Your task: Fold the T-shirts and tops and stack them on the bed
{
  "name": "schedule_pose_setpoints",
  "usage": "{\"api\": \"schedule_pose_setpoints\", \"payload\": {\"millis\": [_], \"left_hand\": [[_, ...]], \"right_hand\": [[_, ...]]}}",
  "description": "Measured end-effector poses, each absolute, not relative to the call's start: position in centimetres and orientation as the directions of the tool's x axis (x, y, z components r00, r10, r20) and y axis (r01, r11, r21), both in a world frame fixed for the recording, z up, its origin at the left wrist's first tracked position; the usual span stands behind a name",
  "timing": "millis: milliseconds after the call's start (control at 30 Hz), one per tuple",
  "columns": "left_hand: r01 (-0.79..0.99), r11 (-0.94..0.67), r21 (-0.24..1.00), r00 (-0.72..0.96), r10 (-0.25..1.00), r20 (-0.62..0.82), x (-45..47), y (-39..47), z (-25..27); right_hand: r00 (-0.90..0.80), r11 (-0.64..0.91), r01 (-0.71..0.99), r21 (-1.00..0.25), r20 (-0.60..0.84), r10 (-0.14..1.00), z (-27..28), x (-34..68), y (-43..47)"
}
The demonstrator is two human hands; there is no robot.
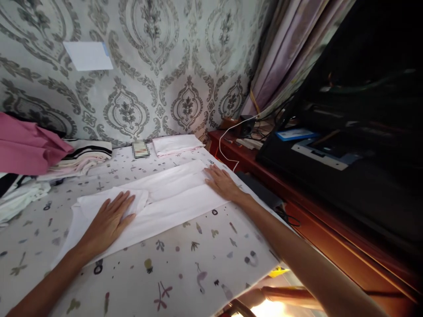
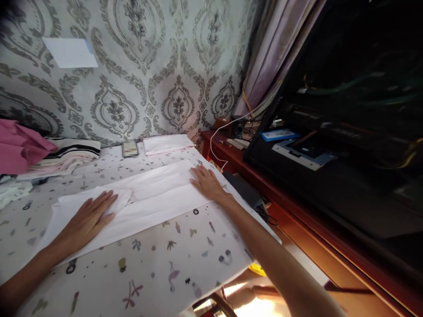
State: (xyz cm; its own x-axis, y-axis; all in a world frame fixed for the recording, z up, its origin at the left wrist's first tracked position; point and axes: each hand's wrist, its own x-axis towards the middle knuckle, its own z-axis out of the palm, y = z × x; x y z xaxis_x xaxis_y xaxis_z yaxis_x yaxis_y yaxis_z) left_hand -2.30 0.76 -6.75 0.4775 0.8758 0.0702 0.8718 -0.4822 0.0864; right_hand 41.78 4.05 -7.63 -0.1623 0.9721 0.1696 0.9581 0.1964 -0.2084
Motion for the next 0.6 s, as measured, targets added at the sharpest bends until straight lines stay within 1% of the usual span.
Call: {"api": "schedule_pose_setpoints", "payload": {"millis": [133,233,267,300,367,433,500,600], "left_hand": [[0.879,-0.463,0.118,0.453,0.886,0.099,-2.4,0.3,-6.3],[0.889,-0.424,0.173,0.398,0.902,0.167,-1.1,0.2,-4.9],[0.879,-0.436,0.194,0.4,0.895,0.198,-0.1,0.4,-4.1],[0.856,-0.471,0.215,0.426,0.877,0.225,1.3,0.6,-3.3],[0.769,-0.589,0.248,0.535,0.806,0.254,5.1,1.6,-1.7],[0.674,-0.684,0.278,0.644,0.729,0.233,9.9,3.1,-0.6],[0.634,-0.729,0.257,0.701,0.683,0.208,14.9,5.0,-0.3],[0.66,-0.731,0.175,0.706,0.683,0.186,21.2,7.9,-1.2]], "right_hand": [[-0.091,0.134,0.964,-0.23,0.188,0.978,-7.6,41.7,4.0],[-0.044,0.096,0.962,-0.257,0.2,0.979,-7.4,41.7,3.9],[-0.044,0.099,0.959,-0.266,0.207,0.977,-7.3,41.7,3.8],[-0.047,0.108,0.955,-0.278,0.215,0.975,-7.2,41.8,3.8],[-0.042,0.117,0.942,-0.315,0.233,0.972,-6.9,41.8,3.6],[-0.017,0.108,0.929,-0.355,0.248,0.969,-6.7,41.8,3.5],[-0.007,0.112,0.919,-0.378,0.268,0.963,-6.6,41.8,3.4],[-0.041,0.159,0.913,-0.375,0.304,0.952,-6.5,41.9,3.4]]}}
